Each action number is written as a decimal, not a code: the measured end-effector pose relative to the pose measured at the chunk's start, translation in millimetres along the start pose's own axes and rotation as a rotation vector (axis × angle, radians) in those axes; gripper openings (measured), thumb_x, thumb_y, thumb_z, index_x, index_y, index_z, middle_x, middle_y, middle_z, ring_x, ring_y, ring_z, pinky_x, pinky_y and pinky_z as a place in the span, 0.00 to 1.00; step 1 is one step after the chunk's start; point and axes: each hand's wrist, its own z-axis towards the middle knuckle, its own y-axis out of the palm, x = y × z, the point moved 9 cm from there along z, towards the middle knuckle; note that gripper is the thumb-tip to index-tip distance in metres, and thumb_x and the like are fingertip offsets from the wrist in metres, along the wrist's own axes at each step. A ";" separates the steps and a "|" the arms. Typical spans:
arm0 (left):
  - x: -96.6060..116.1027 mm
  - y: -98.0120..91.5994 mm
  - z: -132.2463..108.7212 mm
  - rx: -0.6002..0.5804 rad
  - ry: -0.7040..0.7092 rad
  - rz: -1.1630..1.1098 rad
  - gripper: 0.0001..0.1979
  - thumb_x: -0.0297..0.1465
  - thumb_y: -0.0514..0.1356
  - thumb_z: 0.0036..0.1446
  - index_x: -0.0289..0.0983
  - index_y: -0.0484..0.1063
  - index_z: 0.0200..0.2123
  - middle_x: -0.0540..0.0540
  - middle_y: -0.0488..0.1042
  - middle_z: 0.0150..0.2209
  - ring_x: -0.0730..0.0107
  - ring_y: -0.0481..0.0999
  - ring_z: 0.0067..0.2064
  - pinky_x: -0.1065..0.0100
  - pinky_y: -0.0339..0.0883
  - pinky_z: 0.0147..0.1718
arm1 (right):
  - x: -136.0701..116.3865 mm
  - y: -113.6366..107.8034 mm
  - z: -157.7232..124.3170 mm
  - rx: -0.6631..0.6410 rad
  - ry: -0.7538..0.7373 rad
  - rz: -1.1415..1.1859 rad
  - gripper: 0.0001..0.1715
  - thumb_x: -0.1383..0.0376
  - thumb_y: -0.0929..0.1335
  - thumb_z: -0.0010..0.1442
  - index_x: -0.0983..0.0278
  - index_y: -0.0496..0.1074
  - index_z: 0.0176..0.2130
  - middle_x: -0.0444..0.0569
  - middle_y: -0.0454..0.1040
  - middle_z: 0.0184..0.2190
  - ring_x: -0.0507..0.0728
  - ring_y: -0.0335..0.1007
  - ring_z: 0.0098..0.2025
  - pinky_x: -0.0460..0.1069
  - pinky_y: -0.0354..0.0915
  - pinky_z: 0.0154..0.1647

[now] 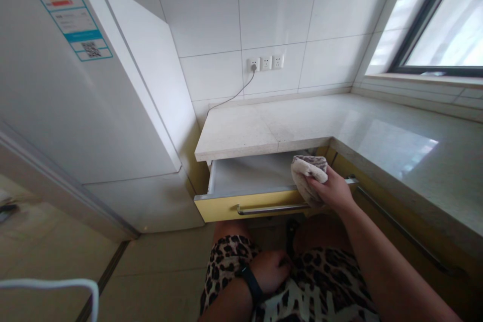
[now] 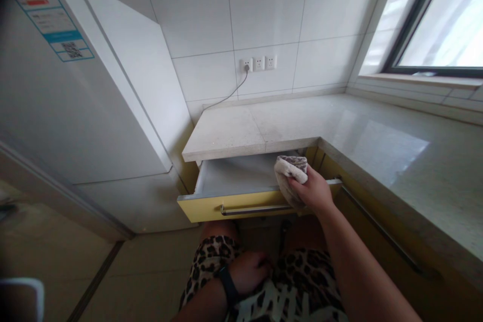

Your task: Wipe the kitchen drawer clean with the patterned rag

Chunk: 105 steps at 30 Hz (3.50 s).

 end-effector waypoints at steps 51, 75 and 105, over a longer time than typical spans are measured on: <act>3.6 -2.7 -3.1 -0.019 -0.014 0.019 0.19 0.38 0.50 0.63 0.42 0.76 0.49 0.46 0.79 0.47 0.61 0.77 0.47 0.65 0.68 0.44 | 4.7 1.2 -6.3 0.078 -0.096 0.135 0.24 0.56 0.71 0.53 0.61 0.74 0.48 0.52 0.79 0.42 0.65 0.77 0.43 0.55 0.70 0.42; 4.8 -5.4 -4.6 -0.018 -0.021 -0.002 0.19 0.38 0.51 0.63 0.43 0.75 0.50 0.46 0.79 0.48 0.61 0.76 0.49 0.64 0.68 0.46 | 13.6 2.4 -12.4 0.114 -0.125 0.224 0.25 0.57 0.72 0.52 0.61 0.73 0.49 0.53 0.78 0.45 0.65 0.76 0.45 0.57 0.70 0.46; 4.3 -5.0 -5.4 0.004 -0.021 -0.004 0.18 0.38 0.51 0.63 0.43 0.76 0.49 0.47 0.79 0.47 0.62 0.77 0.48 0.65 0.68 0.45 | 33.3 -73.3 -22.4 0.040 -0.388 -0.238 0.25 0.56 0.71 0.47 0.53 0.73 0.47 0.59 0.75 0.47 0.75 0.70 0.49 0.67 0.67 0.49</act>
